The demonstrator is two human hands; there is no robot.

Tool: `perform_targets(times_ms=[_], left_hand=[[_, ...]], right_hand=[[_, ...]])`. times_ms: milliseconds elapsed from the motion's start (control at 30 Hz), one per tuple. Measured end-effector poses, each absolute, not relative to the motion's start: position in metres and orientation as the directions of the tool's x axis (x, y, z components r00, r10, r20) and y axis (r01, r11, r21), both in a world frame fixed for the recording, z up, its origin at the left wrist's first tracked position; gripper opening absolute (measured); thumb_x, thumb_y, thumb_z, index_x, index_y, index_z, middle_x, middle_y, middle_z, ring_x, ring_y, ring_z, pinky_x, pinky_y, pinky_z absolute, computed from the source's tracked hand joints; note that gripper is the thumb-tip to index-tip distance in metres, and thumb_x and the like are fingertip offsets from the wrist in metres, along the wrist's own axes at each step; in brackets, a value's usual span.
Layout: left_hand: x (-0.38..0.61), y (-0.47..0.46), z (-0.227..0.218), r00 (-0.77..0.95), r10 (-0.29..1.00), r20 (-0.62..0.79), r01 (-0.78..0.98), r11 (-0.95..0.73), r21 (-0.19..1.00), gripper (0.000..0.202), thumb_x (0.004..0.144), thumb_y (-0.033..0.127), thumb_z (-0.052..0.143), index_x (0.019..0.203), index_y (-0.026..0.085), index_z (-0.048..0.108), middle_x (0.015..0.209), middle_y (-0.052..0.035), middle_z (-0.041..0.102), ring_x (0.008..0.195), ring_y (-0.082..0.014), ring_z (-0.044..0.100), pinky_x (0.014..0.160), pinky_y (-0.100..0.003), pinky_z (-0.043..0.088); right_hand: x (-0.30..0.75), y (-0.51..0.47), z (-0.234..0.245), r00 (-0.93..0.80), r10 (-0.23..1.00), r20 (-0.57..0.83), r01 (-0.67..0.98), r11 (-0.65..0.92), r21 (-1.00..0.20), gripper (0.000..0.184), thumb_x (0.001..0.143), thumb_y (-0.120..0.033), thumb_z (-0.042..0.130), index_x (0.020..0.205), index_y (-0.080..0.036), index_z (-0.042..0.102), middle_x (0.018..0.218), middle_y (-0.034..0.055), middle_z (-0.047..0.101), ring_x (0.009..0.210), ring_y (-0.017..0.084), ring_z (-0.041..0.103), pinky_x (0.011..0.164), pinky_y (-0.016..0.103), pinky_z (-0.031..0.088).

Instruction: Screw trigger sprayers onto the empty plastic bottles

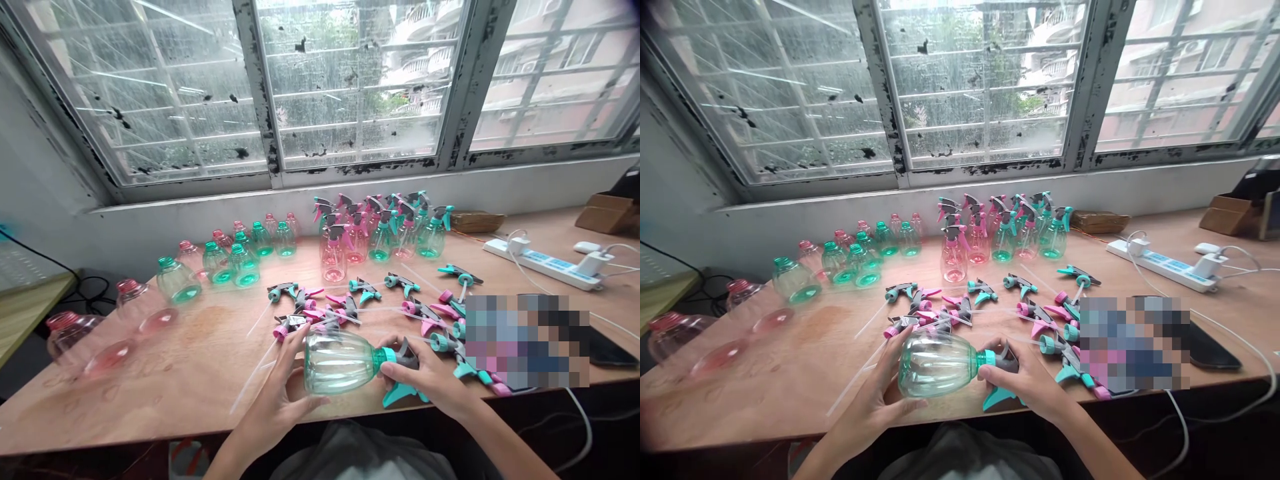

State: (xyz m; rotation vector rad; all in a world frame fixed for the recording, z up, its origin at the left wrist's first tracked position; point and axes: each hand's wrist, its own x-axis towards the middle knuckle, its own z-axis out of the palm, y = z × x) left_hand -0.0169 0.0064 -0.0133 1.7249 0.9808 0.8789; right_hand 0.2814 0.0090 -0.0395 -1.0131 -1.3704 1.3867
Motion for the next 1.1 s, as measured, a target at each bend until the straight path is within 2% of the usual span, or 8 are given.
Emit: perform_targets(times_ms=[300, 500, 633, 767, 967, 1033, 1100], left_hand=[[-0.0195, 0.0074, -0.015, 0.421, 0.901, 0.107, 0.291, -0.246, 0.925, 0.091, 0.089, 0.024, 0.077, 0.161, 0.045, 0.025, 0.174, 0.0006, 0.019, 0.156, -0.0325, 0.03, 0.126, -0.044, 0.035], [-0.0202, 0.006, -0.0152, 0.42, 0.897, 0.136, 0.291, -0.275, 0.916, 0.092, 0.088, 0.022, 0.076, 0.162, 0.044, 0.025, 0.174, 0.0003, 0.019, 0.157, -0.0326, 0.027, 0.125, -0.044, 0.036], [-0.02, 0.0058, -0.0151, 0.432, 0.893, 0.124, 0.282, -0.264, 0.922, 0.093, 0.087, 0.022, 0.078, 0.161, 0.045, 0.025, 0.175, 0.0, 0.015, 0.152, -0.032, 0.037, 0.123, -0.043, 0.039], [-0.0192, 0.005, -0.0134, 0.413, 0.905, 0.101, 0.296, -0.238, 0.925, 0.094, 0.086, 0.022, 0.078, 0.162, 0.043, 0.025, 0.174, -0.0008, 0.018, 0.153, -0.0335, 0.036, 0.123, -0.044, 0.038], [-0.0176, 0.0043, -0.0097, 0.41, 0.909, 0.078, 0.253, -0.195, 0.948, 0.095, 0.085, 0.023, 0.079, 0.161, 0.043, 0.026, 0.172, -0.003, 0.021, 0.135, -0.0296, 0.056, 0.12, -0.044, 0.042], [-0.0179, 0.0047, -0.0104, 0.407, 0.91, 0.08, 0.26, -0.199, 0.945, 0.095, 0.085, 0.023, 0.079, 0.161, 0.042, 0.026, 0.172, -0.0035, 0.02, 0.136, -0.0299, 0.055, 0.121, -0.045, 0.041], [-0.0187, 0.0051, -0.0116, 0.407, 0.91, 0.076, 0.274, -0.201, 0.94, 0.095, 0.085, 0.024, 0.079, 0.161, 0.042, 0.026, 0.173, -0.0033, 0.02, 0.143, -0.0324, 0.049, 0.121, -0.046, 0.039]], right_hand=[[0.2797, 0.0091, -0.0373, -0.254, 0.965, 0.063, -0.104, 0.038, -0.994, 0.029, 0.085, -0.041, 0.084, 0.098, -0.02, 0.069, 0.072, -0.0021, 0.074, 0.069, 0.019, 0.07, 0.067, 0.029, 0.056], [0.2804, 0.0081, -0.0402, -0.257, 0.965, 0.055, -0.086, 0.034, -0.996, 0.033, 0.085, -0.044, 0.083, 0.101, -0.019, 0.068, 0.07, -0.0007, 0.075, 0.067, 0.021, 0.071, 0.064, 0.031, 0.057], [0.2782, 0.0071, -0.0388, -0.239, 0.97, 0.041, -0.074, 0.024, -0.997, 0.036, 0.084, -0.047, 0.083, 0.101, -0.02, 0.067, 0.069, 0.0, 0.075, 0.067, 0.024, 0.072, 0.064, 0.034, 0.058], [0.2763, 0.0073, -0.0364, -0.234, 0.972, 0.032, -0.061, 0.018, -0.998, 0.038, 0.082, -0.05, 0.083, 0.1, -0.02, 0.066, 0.067, 0.0008, 0.075, 0.065, 0.025, 0.072, 0.063, 0.036, 0.058], [0.2754, 0.0085, -0.0369, -0.228, 0.973, 0.041, -0.1, 0.018, -0.995, 0.037, 0.082, -0.046, 0.084, 0.1, -0.019, 0.067, 0.067, 0.0007, 0.075, 0.063, 0.023, 0.072, 0.061, 0.033, 0.056], [0.2754, 0.0087, -0.0378, -0.231, 0.972, 0.037, -0.111, 0.011, -0.994, 0.037, 0.082, -0.046, 0.084, 0.1, -0.019, 0.066, 0.067, 0.0007, 0.076, 0.063, 0.022, 0.072, 0.061, 0.033, 0.057], [0.2754, 0.009, -0.0384, -0.229, 0.973, 0.036, -0.116, 0.01, -0.993, 0.038, 0.082, -0.047, 0.084, 0.099, -0.019, 0.067, 0.066, 0.0004, 0.076, 0.063, 0.023, 0.072, 0.061, 0.033, 0.057]])
